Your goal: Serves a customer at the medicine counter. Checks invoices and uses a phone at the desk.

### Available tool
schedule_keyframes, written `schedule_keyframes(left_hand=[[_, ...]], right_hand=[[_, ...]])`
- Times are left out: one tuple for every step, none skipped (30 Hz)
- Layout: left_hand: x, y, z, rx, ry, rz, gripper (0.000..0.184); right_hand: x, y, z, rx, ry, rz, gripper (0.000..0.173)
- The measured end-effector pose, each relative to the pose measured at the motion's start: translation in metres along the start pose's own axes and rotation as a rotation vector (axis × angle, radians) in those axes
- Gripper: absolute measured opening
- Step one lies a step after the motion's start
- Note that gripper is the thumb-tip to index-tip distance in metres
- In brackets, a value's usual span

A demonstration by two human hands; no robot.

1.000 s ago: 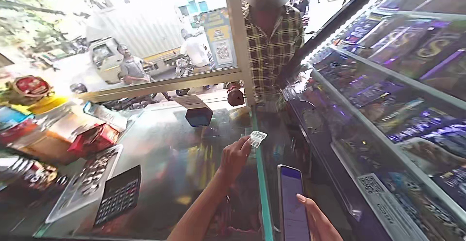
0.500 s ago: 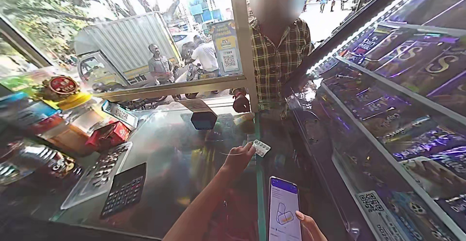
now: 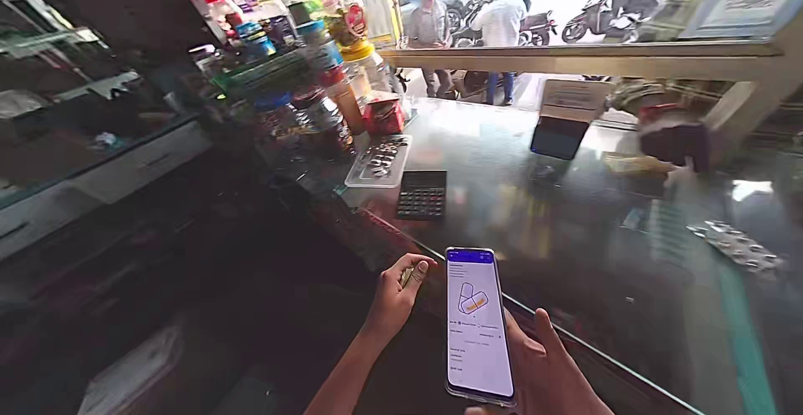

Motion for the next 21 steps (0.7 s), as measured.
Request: schedule_keyframes(left_hand=[[-0.028, 0.01, -0.01, -0.074, -0.039, -0.063, 0.024], [-0.056, 0.02, -0.02, -0.127, -0.077, -0.117, 0.025], [-0.083, 0.031, -0.031, -0.164, -0.127, -0.164, 0.028], [-0.111, 0.04, -0.041, -0.187, -0.18, -0.198, 0.031], [-0.14, 0.049, -0.049, -0.199, -0.239, -0.219, 0.034], [-0.168, 0.058, -0.058, -0.207, -0.303, -0.23, 0.036], [-0.194, 0.068, -0.068, -0.221, -0.365, -0.239, 0.036], [-0.22, 0.077, -0.075, -0.23, -0.425, -0.246, 0.035], [-0.246, 0.087, -0.078, -0.23, -0.477, -0.256, 0.035], [-0.27, 0.099, -0.081, -0.226, -0.527, -0.262, 0.034], [-0.292, 0.112, -0.082, -0.222, -0.57, -0.26, 0.034], [-0.314, 0.125, -0.082, -0.218, -0.608, -0.253, 0.034], [-0.336, 0.14, -0.081, -0.214, -0.648, -0.243, 0.035], [-0.357, 0.155, -0.079, -0.213, -0.686, -0.228, 0.036], [-0.379, 0.172, -0.076, -0.218, -0.725, -0.209, 0.037], [-0.402, 0.188, -0.07, -0.227, -0.762, -0.181, 0.037], [-0.429, 0.204, -0.062, -0.243, -0.798, -0.154, 0.036], [-0.456, 0.219, -0.053, -0.259, -0.83, -0.132, 0.035], [-0.482, 0.234, -0.044, -0.278, -0.864, -0.124, 0.033], [-0.512, 0.248, -0.03, -0.287, -0.912, -0.123, 0.029], [-0.54, 0.263, -0.018, -0.301, -0.964, -0.131, 0.025]], right_hand=[[0.002, -0.02, 0.028, 0.038, 0.069, -0.019, 0.083], [0.004, -0.041, 0.055, 0.058, 0.114, -0.038, 0.078], [0.008, -0.062, 0.08, 0.07, 0.122, -0.055, 0.071], [0.014, -0.081, 0.106, 0.086, 0.105, -0.064, 0.066], [0.021, -0.097, 0.134, 0.11, 0.089, -0.087, 0.064], [0.028, -0.113, 0.161, 0.146, 0.071, -0.117, 0.062], [0.034, -0.129, 0.185, 0.189, 0.053, -0.162, 0.061], [0.039, -0.143, 0.211, 0.234, 0.051, -0.22, 0.059], [0.042, -0.156, 0.238, 0.274, 0.058, -0.279, 0.059], [0.043, -0.169, 0.265, 0.306, 0.072, -0.328, 0.059], [0.042, -0.182, 0.292, 0.331, 0.09, -0.371, 0.057], [0.041, -0.195, 0.319, 0.346, 0.103, -0.406, 0.055], [0.039, -0.208, 0.348, 0.363, 0.107, -0.428, 0.053], [0.037, -0.222, 0.376, 0.382, 0.111, -0.449, 0.051], [0.035, -0.235, 0.405, 0.401, 0.116, -0.467, 0.049], [0.033, -0.247, 0.436, 0.418, 0.125, -0.492, 0.049], [0.032, -0.258, 0.47, 0.432, 0.141, -0.522, 0.049], [0.031, -0.269, 0.503, 0.443, 0.165, -0.544, 0.051], [0.03, -0.279, 0.536, 0.454, 0.185, -0.563, 0.052], [0.032, -0.287, 0.574, 0.469, 0.209, -0.581, 0.054], [0.035, -0.296, 0.61, 0.488, 0.236, -0.598, 0.054]])
Point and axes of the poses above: each hand's wrist, its own z-axis towards the middle knuckle, its own x-axis out of the palm, y = z × x, the point moved 4 cm from there along z, towards the middle knuckle, and after that the axes turned 6 degrees about z, right-handed, at the moved point
